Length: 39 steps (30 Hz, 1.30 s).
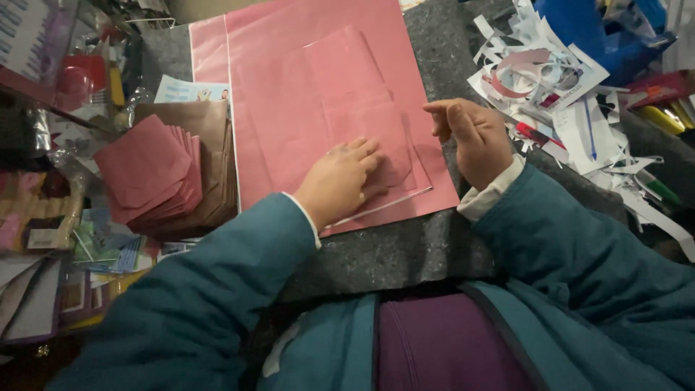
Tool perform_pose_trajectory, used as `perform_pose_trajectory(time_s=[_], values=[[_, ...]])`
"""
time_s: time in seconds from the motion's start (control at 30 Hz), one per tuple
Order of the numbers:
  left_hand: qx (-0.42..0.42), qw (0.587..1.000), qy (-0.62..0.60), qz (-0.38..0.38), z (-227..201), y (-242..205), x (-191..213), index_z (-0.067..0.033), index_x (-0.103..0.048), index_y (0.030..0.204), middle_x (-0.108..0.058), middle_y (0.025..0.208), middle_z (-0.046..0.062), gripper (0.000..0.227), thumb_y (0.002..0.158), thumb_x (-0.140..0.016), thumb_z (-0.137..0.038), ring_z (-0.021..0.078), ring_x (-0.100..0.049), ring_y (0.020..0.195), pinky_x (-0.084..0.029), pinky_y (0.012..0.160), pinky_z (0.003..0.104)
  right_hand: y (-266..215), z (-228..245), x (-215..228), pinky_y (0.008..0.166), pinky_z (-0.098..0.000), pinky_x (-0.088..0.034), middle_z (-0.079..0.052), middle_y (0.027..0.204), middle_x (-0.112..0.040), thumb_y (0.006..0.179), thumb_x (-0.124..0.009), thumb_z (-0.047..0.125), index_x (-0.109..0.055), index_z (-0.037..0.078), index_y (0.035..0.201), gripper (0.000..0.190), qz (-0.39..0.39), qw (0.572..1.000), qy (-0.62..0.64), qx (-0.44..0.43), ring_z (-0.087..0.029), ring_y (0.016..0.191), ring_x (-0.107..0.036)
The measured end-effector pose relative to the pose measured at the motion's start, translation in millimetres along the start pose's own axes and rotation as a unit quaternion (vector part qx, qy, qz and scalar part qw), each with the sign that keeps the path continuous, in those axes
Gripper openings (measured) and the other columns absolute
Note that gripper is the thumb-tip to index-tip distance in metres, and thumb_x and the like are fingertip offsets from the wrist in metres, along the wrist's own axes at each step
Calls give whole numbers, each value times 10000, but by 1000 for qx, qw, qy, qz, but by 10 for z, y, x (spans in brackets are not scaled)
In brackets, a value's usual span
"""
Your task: Folding and gluing paper bags at a workstation.
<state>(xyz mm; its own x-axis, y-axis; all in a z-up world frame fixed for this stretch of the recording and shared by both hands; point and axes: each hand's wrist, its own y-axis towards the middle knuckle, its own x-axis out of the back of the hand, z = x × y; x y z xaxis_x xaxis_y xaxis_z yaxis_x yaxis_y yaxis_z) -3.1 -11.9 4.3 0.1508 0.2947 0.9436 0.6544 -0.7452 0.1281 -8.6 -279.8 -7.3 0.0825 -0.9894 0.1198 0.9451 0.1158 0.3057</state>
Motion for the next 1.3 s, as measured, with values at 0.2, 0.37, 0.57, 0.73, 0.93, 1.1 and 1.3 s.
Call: perform_pose_trajectory(time_s=[0.2, 0.37, 0.57, 0.73, 0.93, 1.1, 1.3], values=[[-75, 982, 175, 8, -59, -113, 77, 75, -594, 1337, -689, 1198, 221, 471, 984, -588, -236, 344, -658, 1136, -545, 882, 433, 38, 57, -29, 738, -234, -491, -1, 885, -653, 1112, -546, 260, -709, -12, 1223, 336, -10, 997, -28, -72, -83, 806, -584], [-95, 962, 254, -37, 62, -263, 238, 71, -618, 1260, -723, 1159, 209, 391, 944, -552, -149, 285, -741, 987, -595, 771, 372, 30, 12, -68, 780, -227, -522, -15, 957, -706, 1037, -649, 117, -724, 3, 1196, 209, 19, 996, -76, -41, -77, 868, -634], [-31, 948, 300, -98, 340, -518, 654, 48, -634, 1248, -725, 1136, 219, 271, 1073, -514, -121, 284, -752, 942, -603, 767, 359, 72, 56, -112, 902, -343, -527, -100, 1132, -733, 838, -809, 178, -754, 53, 1149, 340, 180, 945, -241, 130, -232, 1061, -671], [3, 909, 408, -81, 299, -742, 740, 20, -652, 1163, -734, 1108, 184, 304, 919, -540, -123, 261, -748, 999, -605, 792, 340, 118, 163, -198, 1131, -486, -368, -161, 1426, -605, 735, -846, 344, -688, 41, 1275, 639, 277, 886, -316, 196, -357, 1363, -500], [120, 945, 303, -6, 190, -802, 490, -31, -640, 1168, -689, 1139, 162, 242, 981, -545, -151, 320, -676, 1146, -539, 975, 414, 116, 122, -218, 1204, -584, -201, -106, 1454, -592, 752, -830, 400, -650, 57, 1315, 683, 330, 861, -368, 118, -298, 1450, -429], [-35, 988, 110, -100, -40, -535, 280, -41, -639, 1042, -674, 1113, 156, 416, 767, -705, -347, 359, -627, 1133, -492, 947, 432, 95, 72, -198, 1189, -553, -268, -126, 1408, -621, 786, -798, 377, -686, 46, 1250, 580, 323, 865, -356, 144, -317, 1414, -482], [46, 999, 4, 10, -136, -442, 363, -75, -707, 966, -687, 1015, 98, 270, 853, -735, -319, 310, -665, 928, -532, 790, 425, 81, -20, -152, 1159, -508, -390, -106, 1299, -712, 911, -717, 244, -750, 85, 1056, 217, 309, 871, -332, 190, -294, 1332, -595]])
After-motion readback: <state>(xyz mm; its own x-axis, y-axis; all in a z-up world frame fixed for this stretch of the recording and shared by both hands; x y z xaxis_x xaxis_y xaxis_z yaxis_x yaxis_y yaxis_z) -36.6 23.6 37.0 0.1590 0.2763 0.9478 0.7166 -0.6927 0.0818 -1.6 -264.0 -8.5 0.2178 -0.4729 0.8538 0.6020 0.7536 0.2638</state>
